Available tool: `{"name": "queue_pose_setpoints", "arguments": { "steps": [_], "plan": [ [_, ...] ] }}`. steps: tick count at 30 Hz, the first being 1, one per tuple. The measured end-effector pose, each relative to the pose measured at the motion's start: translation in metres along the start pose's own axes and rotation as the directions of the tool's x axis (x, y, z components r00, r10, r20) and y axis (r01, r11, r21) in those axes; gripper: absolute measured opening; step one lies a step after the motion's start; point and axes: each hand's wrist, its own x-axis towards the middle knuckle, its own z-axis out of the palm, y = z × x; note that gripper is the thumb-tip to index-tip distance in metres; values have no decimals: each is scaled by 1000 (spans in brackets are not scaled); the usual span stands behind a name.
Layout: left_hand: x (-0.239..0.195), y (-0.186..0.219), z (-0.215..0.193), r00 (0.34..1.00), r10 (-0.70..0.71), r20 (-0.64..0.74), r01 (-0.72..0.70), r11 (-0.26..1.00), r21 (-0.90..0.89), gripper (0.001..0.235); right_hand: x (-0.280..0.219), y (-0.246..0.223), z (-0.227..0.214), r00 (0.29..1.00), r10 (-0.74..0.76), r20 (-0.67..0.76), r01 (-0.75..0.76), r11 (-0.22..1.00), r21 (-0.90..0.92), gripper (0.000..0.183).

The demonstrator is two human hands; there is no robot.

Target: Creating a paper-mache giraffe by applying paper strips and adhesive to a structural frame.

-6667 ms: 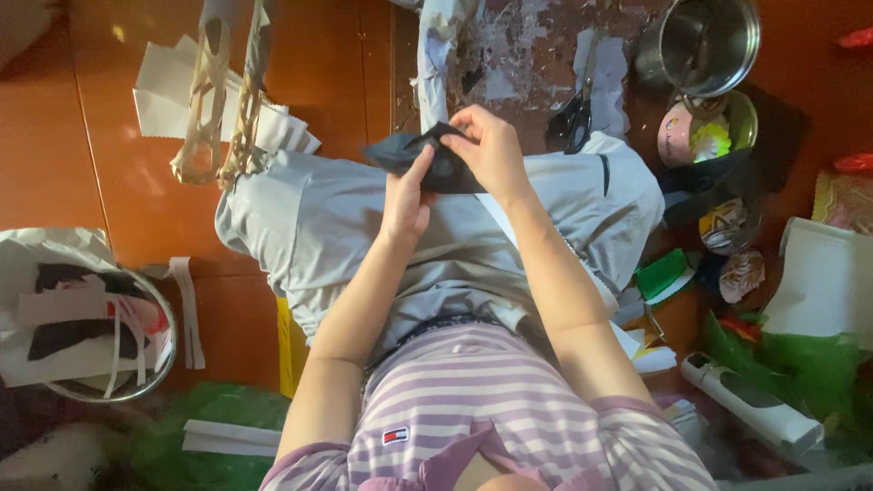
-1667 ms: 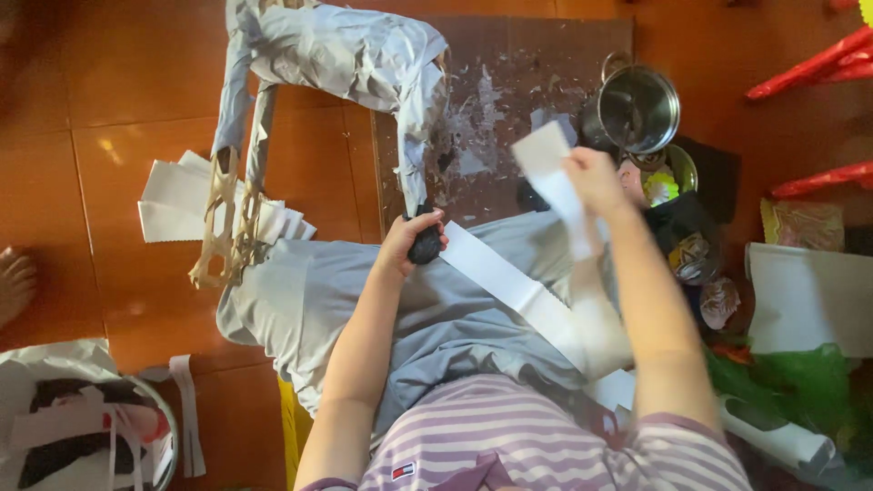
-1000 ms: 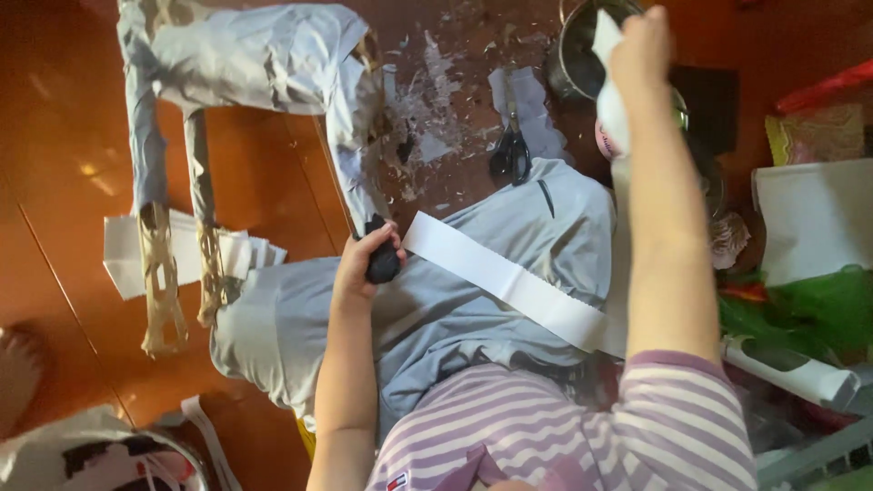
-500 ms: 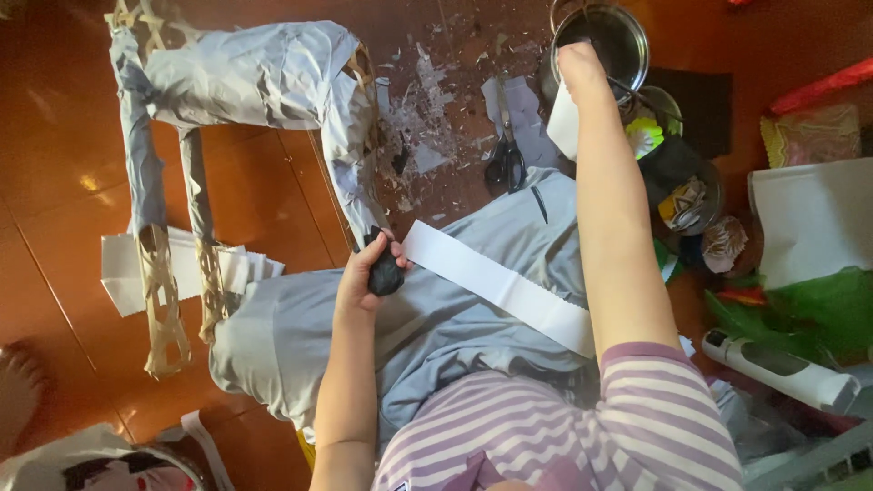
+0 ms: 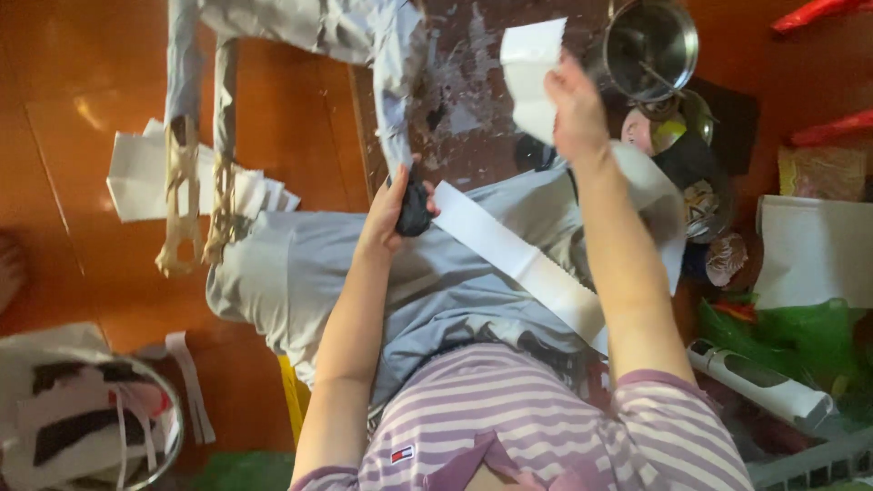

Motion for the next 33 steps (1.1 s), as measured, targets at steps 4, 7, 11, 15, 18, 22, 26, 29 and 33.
{"name": "queue_pose_setpoints", "arguments": {
  "steps": [4, 7, 11, 15, 18, 22, 26, 29, 33],
  "plan": [
    [13, -11, -17, 1000, 6, -4, -6, 1000, -29, 48, -61, 44, 79, 995, -51, 87, 64, 985, -161, 40],
    [20, -18, -30, 999, -26, 34, 28, 997, -66, 68, -97, 52, 135, 960, -162, 228, 255, 844, -471, 43],
    [11, -5, -20, 998, 34, -55, -38, 997, -66, 72, -117, 42, 177, 877, -273, 395, 468, 671, -576, 43],
    [11, 4, -37, 945, 163, -284, -174, 985, -13, 66, -121, 51, 180, 874, -262, 410, 480, 597, -642, 41],
    [19, -1, -97, 872, 441, -210, -362, 872, 330, 81, -123, 47, 183, 864, -261, 430, 498, 565, -658, 42],
    [-39, 27, -53, 926, 275, -257, -114, 856, 504, 83, -120, 46, 181, 842, -250, 477, 534, 512, -673, 44],
    [-43, 17, -42, 945, 311, -103, -224, 843, 489, 32, -124, 21, 188, 833, -207, 514, 549, 430, -717, 49],
    [-36, 8, -59, 935, 348, -69, -280, 844, 457, 24, -137, 12, 182, 848, -284, 448, 531, 449, -719, 39],
    [-41, 13, -57, 947, 311, -79, -254, 876, 409, 24, -172, 76, 128, 978, -171, 120, 206, 704, -679, 32]
  ]
}}
